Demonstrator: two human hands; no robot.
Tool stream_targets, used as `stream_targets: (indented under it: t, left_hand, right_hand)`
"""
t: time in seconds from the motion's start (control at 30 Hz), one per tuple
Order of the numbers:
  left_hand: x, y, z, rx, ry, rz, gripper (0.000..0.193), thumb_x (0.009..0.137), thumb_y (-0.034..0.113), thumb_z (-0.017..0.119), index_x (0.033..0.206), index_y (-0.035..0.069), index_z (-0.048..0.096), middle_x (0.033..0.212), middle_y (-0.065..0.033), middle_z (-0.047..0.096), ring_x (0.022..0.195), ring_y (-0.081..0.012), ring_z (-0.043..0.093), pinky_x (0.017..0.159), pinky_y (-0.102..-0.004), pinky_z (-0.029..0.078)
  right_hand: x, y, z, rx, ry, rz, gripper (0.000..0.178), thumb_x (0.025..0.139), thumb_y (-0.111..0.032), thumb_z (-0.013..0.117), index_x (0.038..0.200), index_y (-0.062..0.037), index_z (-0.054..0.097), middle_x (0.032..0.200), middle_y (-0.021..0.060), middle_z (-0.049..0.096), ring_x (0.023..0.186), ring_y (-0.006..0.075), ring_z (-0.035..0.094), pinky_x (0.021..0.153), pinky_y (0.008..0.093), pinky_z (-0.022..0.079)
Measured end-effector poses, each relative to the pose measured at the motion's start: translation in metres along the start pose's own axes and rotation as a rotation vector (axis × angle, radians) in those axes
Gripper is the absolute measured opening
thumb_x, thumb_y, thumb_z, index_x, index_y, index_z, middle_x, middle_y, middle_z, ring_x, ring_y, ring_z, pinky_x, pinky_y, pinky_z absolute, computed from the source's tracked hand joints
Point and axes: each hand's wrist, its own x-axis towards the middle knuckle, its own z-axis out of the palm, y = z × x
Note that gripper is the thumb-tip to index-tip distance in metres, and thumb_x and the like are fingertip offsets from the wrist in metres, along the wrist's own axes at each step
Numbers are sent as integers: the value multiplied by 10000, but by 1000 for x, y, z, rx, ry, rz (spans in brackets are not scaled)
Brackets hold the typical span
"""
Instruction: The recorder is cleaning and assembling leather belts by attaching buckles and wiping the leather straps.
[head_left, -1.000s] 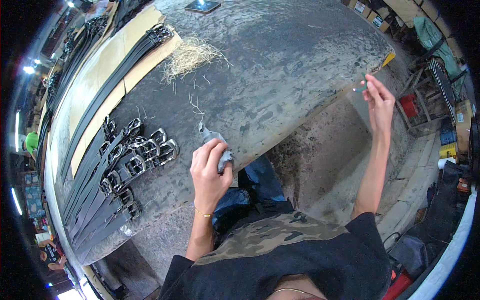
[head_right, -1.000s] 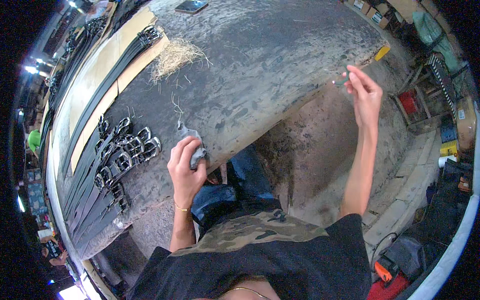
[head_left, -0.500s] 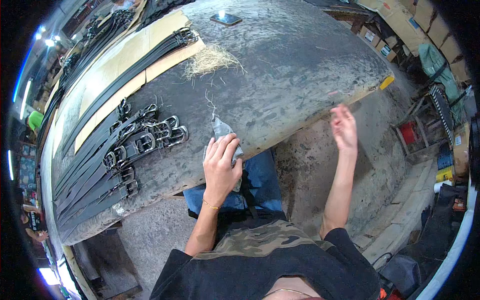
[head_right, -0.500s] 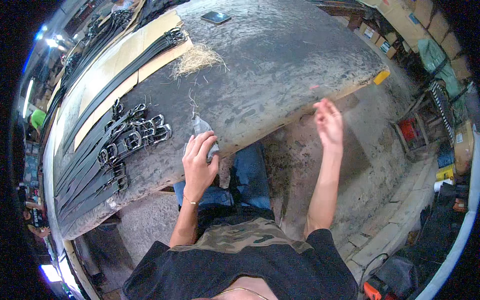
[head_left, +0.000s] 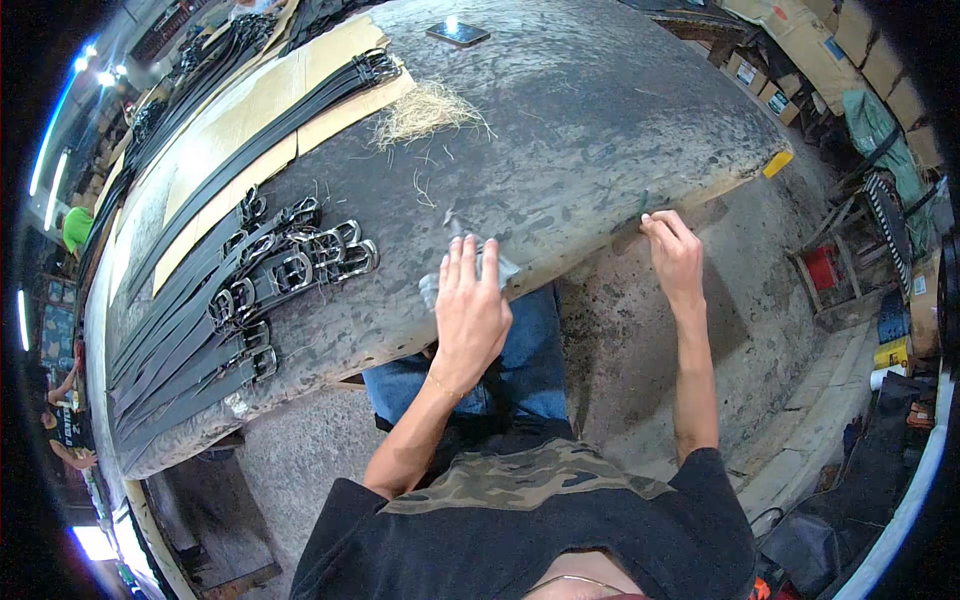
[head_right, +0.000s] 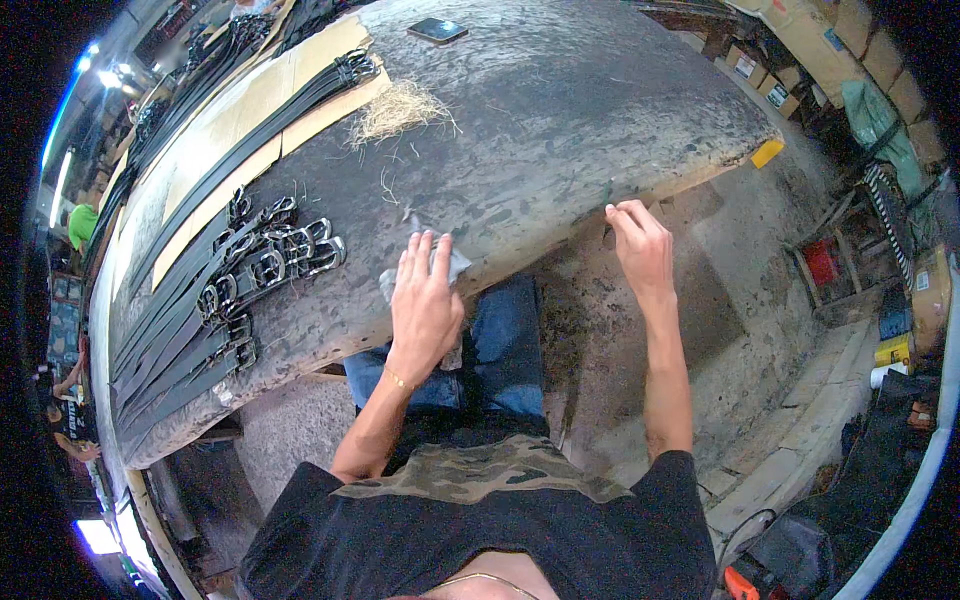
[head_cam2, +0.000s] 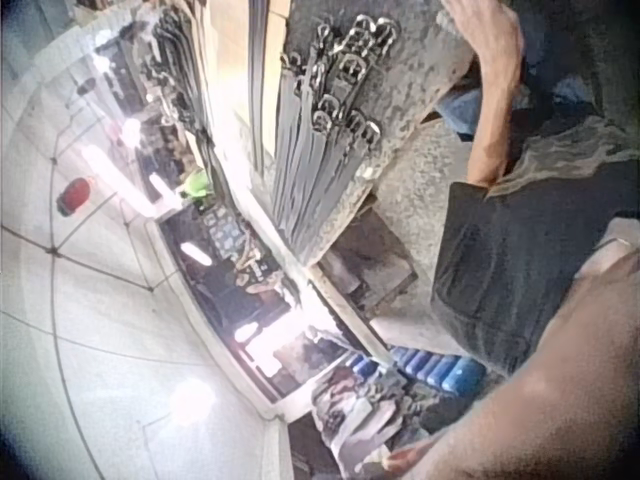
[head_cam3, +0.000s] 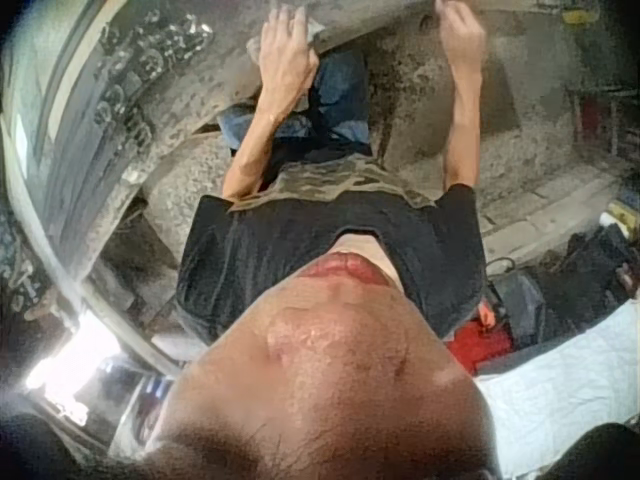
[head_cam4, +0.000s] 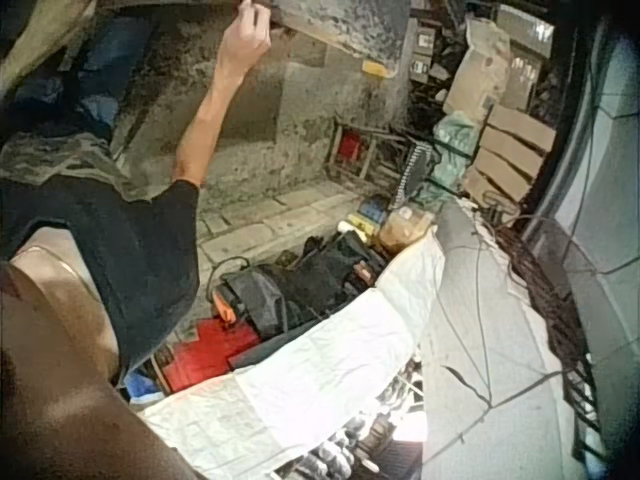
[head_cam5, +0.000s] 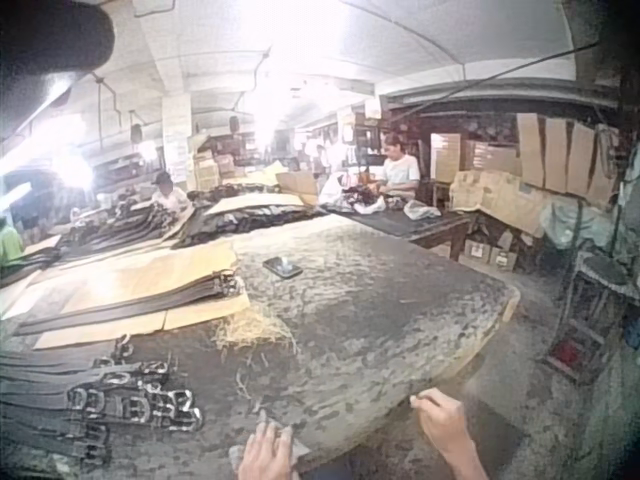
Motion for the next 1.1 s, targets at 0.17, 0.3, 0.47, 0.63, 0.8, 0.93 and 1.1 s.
stream_targets:
  t: [0.17, 0.3, 0.47, 0.63, 0.8, 0.93, 1.1]
  left_hand:
    - [16, 3, 14, -46, -14, 32, 609, 764, 9, 589, 1360, -38, 469, 1391, -297, 472, 1347, -443, 409, 1143, -482, 327]
    - [41, 12, 36, -93, 20, 107, 558, 801, 60, 563, 1338, -68, 478, 1378, -317, 476, 1343, -453, 412, 1141, -486, 323]
    - [109, 68, 94, -256, -29, 140, 471, 802, 111, 549, 1223, -101, 543, 1304, -344, 515, 1287, -473, 453, 1098, -524, 354]
    - [145, 115, 145, -854, -136, 440, 403, 634, 88, 601, 999, 126, 767, 908, -162, 733, 853, -339, 699, 805, -451, 548]
    - [66, 86, 65, -1127, -258, 448, 333, 658, 27, 504, 922, -2, 704, 878, -233, 692, 893, -408, 653, 832, -457, 505]
    - [-21, -34, -57, -1031, -444, 83, 506, 721, 157, 604, 1202, 6, 560, 1123, -181, 649, 1039, -316, 634, 887, -424, 510]
    - [-95, -141, -208, -410, -53, -467, 251, 812, 220, 715, 987, 41, 729, 966, -129, 733, 921, -231, 711, 790, -340, 536]
  right_hand:
    - [7, 0, -6, 602, 348, 526, 110, 907, -54, 699, 993, 14, 704, 916, 56, 688, 705, 109, 611, 588, 258, 482]
    - [2, 36, 6, 1082, 394, 949, 231, 893, -90, 734, 1087, 2, 650, 850, 31, 658, 571, 47, 492, 481, 206, 380]
    - [-19, 48, -25, 1066, 654, 1106, 316, 814, -5, 770, 1101, -30, 642, 1031, 60, 680, 582, 37, 483, 496, 179, 383]
    - [-52, 60, -44, 1009, 768, 1275, 219, 918, -104, 663, 1127, -53, 623, 1015, 13, 616, 720, 96, 434, 639, 283, 395]
    - [-186, 64, -68, 776, 755, 1320, 293, 995, -204, 612, 1237, -38, 613, 970, 21, 628, 710, 90, 487, 577, 268, 405]
    - [-207, 37, -29, 897, 611, 1451, 380, 966, -220, 665, 1294, -40, 595, 817, 11, 627, 594, 98, 462, 502, 262, 355]
    - [-155, 33, -15, 937, 726, 1317, 382, 944, -177, 687, 1272, -7, 589, 1004, 52, 662, 669, 104, 519, 527, 266, 381]
